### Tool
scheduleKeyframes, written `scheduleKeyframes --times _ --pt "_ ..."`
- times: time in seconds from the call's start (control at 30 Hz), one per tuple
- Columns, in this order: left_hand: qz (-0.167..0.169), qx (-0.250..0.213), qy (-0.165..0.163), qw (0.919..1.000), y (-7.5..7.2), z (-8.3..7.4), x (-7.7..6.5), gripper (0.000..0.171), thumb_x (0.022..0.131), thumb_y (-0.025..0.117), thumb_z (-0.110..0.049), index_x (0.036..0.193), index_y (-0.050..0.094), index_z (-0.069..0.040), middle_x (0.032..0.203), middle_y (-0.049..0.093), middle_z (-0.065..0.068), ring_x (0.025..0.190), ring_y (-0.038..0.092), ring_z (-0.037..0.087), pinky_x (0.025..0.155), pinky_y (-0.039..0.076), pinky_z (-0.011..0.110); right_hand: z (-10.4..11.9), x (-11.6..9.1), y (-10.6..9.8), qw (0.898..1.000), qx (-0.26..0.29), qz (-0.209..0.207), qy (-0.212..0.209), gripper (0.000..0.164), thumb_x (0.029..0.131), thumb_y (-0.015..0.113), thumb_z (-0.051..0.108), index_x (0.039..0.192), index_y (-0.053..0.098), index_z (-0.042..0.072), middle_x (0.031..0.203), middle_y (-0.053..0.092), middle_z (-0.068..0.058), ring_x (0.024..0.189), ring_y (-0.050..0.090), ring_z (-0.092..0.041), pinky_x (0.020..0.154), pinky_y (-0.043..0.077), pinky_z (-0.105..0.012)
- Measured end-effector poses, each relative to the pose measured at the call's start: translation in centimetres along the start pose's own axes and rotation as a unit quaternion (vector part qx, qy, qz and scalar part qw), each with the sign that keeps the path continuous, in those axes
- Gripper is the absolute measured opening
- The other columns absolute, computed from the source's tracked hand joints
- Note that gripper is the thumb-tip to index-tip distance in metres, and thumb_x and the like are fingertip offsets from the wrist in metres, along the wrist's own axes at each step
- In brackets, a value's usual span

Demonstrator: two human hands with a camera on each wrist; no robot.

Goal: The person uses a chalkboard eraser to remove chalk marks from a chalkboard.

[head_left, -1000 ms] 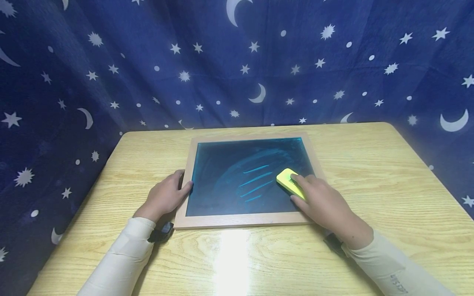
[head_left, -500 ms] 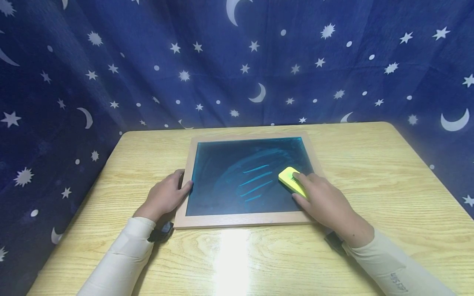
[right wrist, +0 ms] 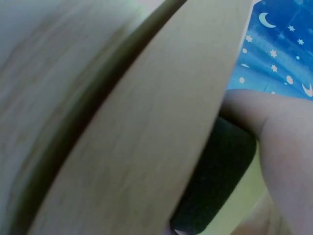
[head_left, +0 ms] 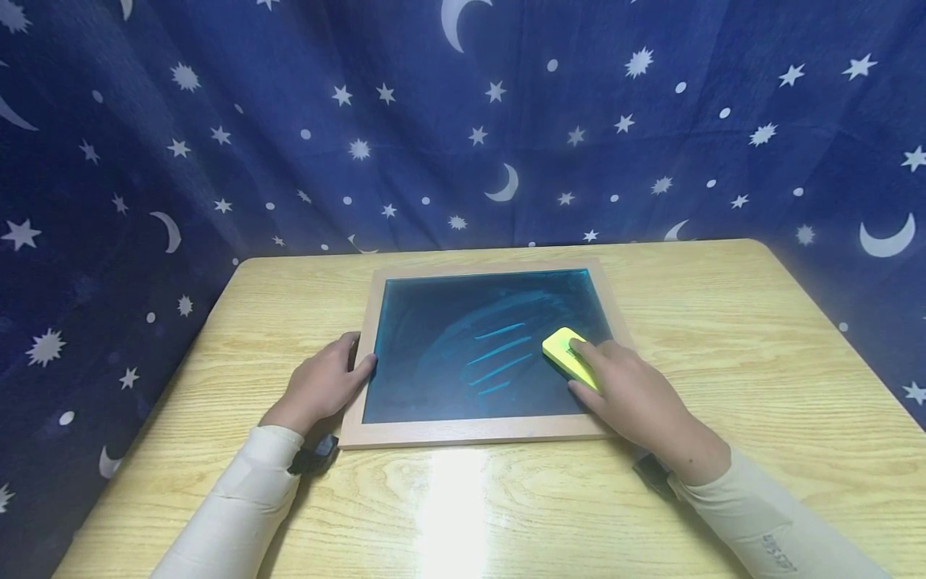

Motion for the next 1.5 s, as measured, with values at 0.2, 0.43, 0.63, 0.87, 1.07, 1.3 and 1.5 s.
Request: scheduleKeyframes --times 0.2,0.43,0.63,0.87,1.07,1.3,1.5 --pt "-0.002 0.000 0.001 1.0000 0.1 0.1 0.0 0.062 0.104 0.041 -0.044 0.151 0.038 -0.003 0.143 0.055 0.024 0.124 0.058 0.045 0.093 0.049 0.061 0.6 -0.1 0.2 1.000 -0.006 -0.006 -0.018 0.057 0.091 0.072 0.030 0.141 0.055 0.008 0.104 0.066 -0.019 0.091 0.066 -0.033 0.073 0.056 -0.050" --pt "-0.004 -0.004 0.002 1.0000 0.2 0.2 0.0 0.062 0.104 0.042 -0.044 0.151 0.038 -0.003 0.143 0.055 0.024 0.124 0.058 0.045 0.092 0.049 0.061 2.3 -0.4 0.4 0.998 -0.015 -0.024 -0.050 0.058 0.089 0.074 0.032 0.139 0.057 0.007 0.095 0.065 -0.015 0.082 0.064 -0.027 0.070 0.056 -0.045" --pt "-0.006 -0.004 0.001 1.0000 0.1 0.2 0.1 0.062 0.104 0.041 -0.045 0.151 0.038 -0.004 0.143 0.055 0.023 0.124 0.058 0.045 0.093 0.049 0.061 3.8 -0.8 0.3 0.997 -0.015 -0.038 -0.069 0.059 0.087 0.076 0.031 0.139 0.058 0.009 0.092 0.062 -0.012 0.078 0.058 -0.022 0.068 0.052 -0.040" --pt "-0.006 -0.007 -0.002 1.0000 0.1 0.2 0.0 0.064 0.103 0.041 -0.047 0.151 0.038 -0.005 0.142 0.056 0.023 0.123 0.059 0.044 0.092 0.049 0.061 5.2 -1.3 0.4 0.994 -0.012 -0.050 -0.098 0.063 0.086 0.077 0.033 0.141 0.057 0.009 0.096 0.062 -0.015 0.080 0.058 -0.023 0.068 0.052 -0.040" --pt "-0.005 -0.003 -0.004 1.0000 0.1 0.2 0.0 0.063 0.104 0.041 -0.046 0.152 0.038 -0.005 0.143 0.055 0.022 0.124 0.059 0.044 0.092 0.049 0.061 6.0 -1.6 0.6 0.994 -0.011 -0.037 -0.101 0.064 0.087 0.076 0.035 0.143 0.056 0.010 0.100 0.063 -0.015 0.083 0.059 -0.023 0.066 0.052 -0.038" --pt "-0.002 -0.005 -0.005 1.0000 0.1 0.2 0.0 0.062 0.104 0.041 -0.045 0.151 0.038 -0.005 0.143 0.056 0.022 0.122 0.060 0.043 0.091 0.049 0.060 6.7 -2.0 0.8 0.992 -0.012 -0.045 -0.117 0.065 0.086 0.077 0.035 0.142 0.056 0.010 0.102 0.063 -0.015 0.085 0.060 -0.023 0.069 0.053 -0.038" --pt "-0.004 -0.008 -0.005 0.9999 0.1 0.2 0.0 0.063 0.103 0.041 -0.047 0.151 0.039 -0.006 0.141 0.057 0.021 0.121 0.061 0.042 0.091 0.050 0.059 7.1 -2.2 0.8 0.991 -0.009 -0.049 -0.123 0.064 0.086 0.077 0.035 0.142 0.057 0.011 0.103 0.063 -0.016 0.087 0.062 -0.025 0.071 0.055 -0.040"
Point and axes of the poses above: each hand's wrist, its own x-axis towards the middle knuckle, its own y-axis out of the palm, z = x × y, the point moved 10 cm from there along x, towards the middle knuckle
